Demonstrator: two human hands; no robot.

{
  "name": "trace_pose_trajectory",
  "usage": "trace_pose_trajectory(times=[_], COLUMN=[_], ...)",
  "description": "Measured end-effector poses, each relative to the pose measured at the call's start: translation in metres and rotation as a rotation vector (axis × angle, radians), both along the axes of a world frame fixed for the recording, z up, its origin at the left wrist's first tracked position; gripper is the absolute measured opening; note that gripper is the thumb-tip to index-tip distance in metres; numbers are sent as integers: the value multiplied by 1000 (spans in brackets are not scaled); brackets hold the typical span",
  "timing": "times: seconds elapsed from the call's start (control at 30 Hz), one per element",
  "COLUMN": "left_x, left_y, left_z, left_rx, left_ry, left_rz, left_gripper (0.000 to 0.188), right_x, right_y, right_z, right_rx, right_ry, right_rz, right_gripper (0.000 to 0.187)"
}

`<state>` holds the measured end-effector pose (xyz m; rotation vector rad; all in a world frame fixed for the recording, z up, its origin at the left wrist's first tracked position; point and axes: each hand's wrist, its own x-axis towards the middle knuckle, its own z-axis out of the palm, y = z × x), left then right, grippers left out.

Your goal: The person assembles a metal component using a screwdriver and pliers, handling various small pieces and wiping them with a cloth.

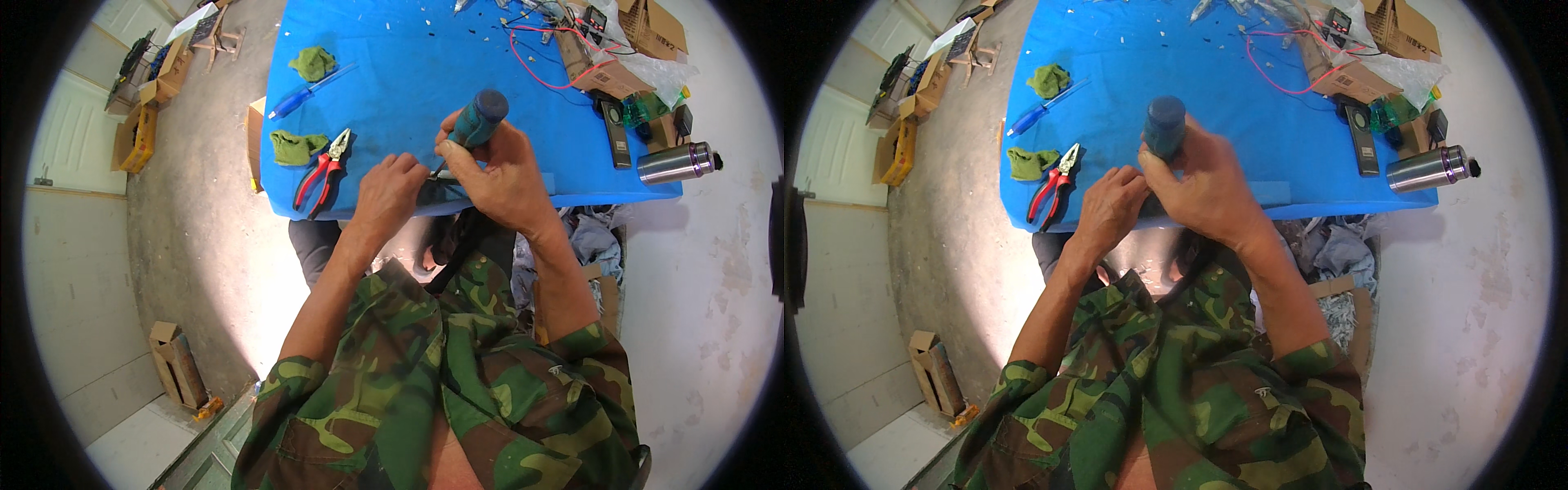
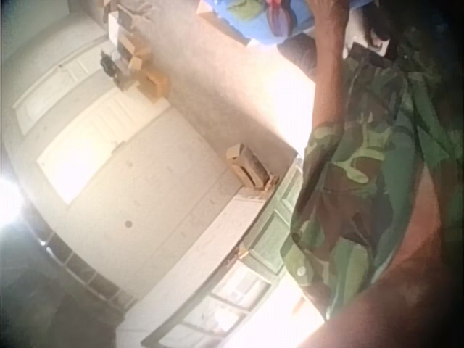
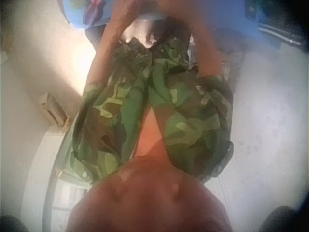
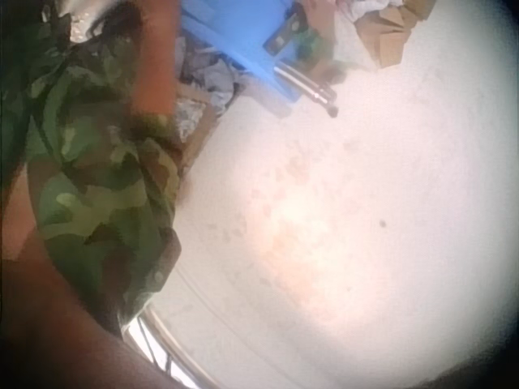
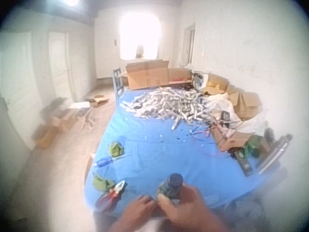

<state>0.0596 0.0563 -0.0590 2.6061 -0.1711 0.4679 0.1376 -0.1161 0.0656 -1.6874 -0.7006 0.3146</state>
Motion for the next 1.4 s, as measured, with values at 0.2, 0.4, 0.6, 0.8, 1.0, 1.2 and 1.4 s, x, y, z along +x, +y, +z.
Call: trace_pose_trajectory(times=[0.2,0.4,0.6,0.8,1.0,1.2,1.4], left_x=[-17,-56,-85,-68,-79,-73,-71], left_y=[10,57,89,108,93,88,68], left_z=[17,42,43,54,25,40,116], left_rx=[-85,-41,119,112,225,8,-634], left_ry=[43,-72,24,142,186,218,173], left_rz=[79,393,610,560,528,540,399], left_gripper=[18,26,37,52,72,51,37], right_x=[0,2,2,7,3,5,3], right_y=[-3,-5,-3,-3,-1,-2,-2], right_z=[0,1,-3,-6,-2,-2,-4], right_rx=[-17,-5,30,46,-1,8,25], right_ry=[-27,-55,-82,-111,-13,-23,-57], right_rz=[30,52,39,30,11,38,29], right_gripper=[18,17,15,16,14,13,13])
